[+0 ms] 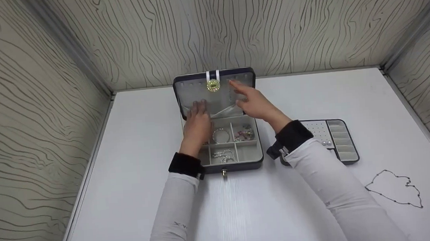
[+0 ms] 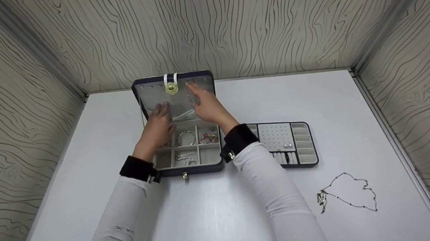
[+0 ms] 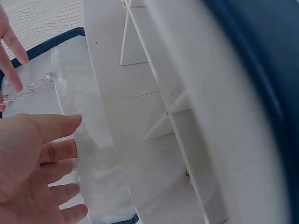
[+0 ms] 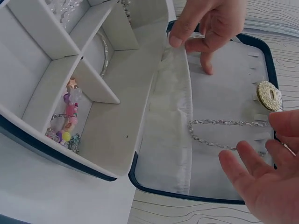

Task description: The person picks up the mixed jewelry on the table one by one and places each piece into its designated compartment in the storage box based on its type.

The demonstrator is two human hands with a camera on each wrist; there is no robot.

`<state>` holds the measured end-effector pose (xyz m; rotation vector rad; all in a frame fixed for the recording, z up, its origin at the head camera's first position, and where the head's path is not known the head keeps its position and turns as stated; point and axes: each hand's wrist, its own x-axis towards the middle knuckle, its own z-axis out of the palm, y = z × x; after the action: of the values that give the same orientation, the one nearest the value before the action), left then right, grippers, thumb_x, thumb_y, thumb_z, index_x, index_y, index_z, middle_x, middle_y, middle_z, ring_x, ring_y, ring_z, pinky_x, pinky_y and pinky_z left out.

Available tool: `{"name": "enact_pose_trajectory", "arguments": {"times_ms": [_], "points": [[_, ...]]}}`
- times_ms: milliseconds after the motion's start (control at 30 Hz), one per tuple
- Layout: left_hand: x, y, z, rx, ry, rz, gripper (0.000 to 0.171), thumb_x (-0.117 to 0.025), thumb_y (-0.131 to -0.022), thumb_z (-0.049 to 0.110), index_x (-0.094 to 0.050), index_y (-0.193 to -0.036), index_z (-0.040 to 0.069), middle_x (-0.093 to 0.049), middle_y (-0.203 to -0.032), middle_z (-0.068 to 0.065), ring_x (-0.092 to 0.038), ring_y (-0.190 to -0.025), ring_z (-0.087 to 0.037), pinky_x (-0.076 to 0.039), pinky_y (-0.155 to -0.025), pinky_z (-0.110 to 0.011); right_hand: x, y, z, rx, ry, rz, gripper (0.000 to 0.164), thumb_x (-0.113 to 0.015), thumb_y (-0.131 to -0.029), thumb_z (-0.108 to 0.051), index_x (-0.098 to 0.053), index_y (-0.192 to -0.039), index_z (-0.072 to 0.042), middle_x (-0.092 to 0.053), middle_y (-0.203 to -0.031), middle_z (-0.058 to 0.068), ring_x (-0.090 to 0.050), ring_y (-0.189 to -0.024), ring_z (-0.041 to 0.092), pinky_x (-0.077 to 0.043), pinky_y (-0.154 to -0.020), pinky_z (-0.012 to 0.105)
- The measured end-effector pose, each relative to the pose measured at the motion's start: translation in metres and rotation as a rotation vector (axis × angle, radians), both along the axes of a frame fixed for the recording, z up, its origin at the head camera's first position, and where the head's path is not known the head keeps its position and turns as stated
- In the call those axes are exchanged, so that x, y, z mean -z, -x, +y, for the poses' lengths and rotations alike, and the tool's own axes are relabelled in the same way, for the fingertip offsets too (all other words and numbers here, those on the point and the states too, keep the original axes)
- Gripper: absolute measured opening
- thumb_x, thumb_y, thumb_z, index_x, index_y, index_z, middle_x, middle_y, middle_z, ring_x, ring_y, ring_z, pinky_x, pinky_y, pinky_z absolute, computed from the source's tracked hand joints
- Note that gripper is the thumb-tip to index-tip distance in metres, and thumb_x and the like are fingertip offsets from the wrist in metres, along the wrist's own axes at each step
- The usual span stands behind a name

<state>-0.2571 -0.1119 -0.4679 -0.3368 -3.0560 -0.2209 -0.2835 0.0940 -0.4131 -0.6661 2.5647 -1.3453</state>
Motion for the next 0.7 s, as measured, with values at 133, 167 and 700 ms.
{"name": "enact_pose_trajectory", "arguments": {"times_ms": [133,167,700], "points": [[0.0,0.0,0.0,0.01,0.001,0.023,0.04,-0.061,-0.094,0.016,-0.061,-0.125,-0.01,-0.032,-0.154,-0.018,-0.026,-0.143,-0.038,-0.028,-0.113,-0.049,0.002,0.004,-0.005,0.02,-0.044,0.056,0.066,-0.048,-0.096,0.004,-0.024,-0.156,-0.008,-0.016,-0.162,0.01,-0.037,-0.138,0.03,-0.041,-0.105,0.039],[0.0,0.0,0.0,0.014,0.0,0.03,0.04,-0.061,-0.094,0.015,-0.061,-0.125,-0.01,-0.033,-0.154,-0.019,-0.027,-0.142,-0.038,-0.029,-0.113,-0.05,0.003,0.005,-0.006,0.025,-0.055,0.069,0.066,-0.049,-0.096,0.004,-0.024,-0.155,-0.008,-0.016,-0.162,0.011,-0.038,-0.137,0.03,-0.041,-0.105,0.039],[-0.001,-0.001,0.001,0.009,-0.001,0.018,0.042,-0.06,-0.093,0.013,-0.058,-0.128,-0.01,-0.031,-0.155,-0.018,-0.026,-0.143,-0.038,-0.029,-0.113,-0.05,0.008,0.01,-0.014,0.046,-0.079,0.187,0.062,-0.048,-0.092,0.01,-0.033,-0.151,-0.001,-0.029,-0.155,0.015,-0.047,-0.129,0.03,-0.043,-0.103,0.039]]}}
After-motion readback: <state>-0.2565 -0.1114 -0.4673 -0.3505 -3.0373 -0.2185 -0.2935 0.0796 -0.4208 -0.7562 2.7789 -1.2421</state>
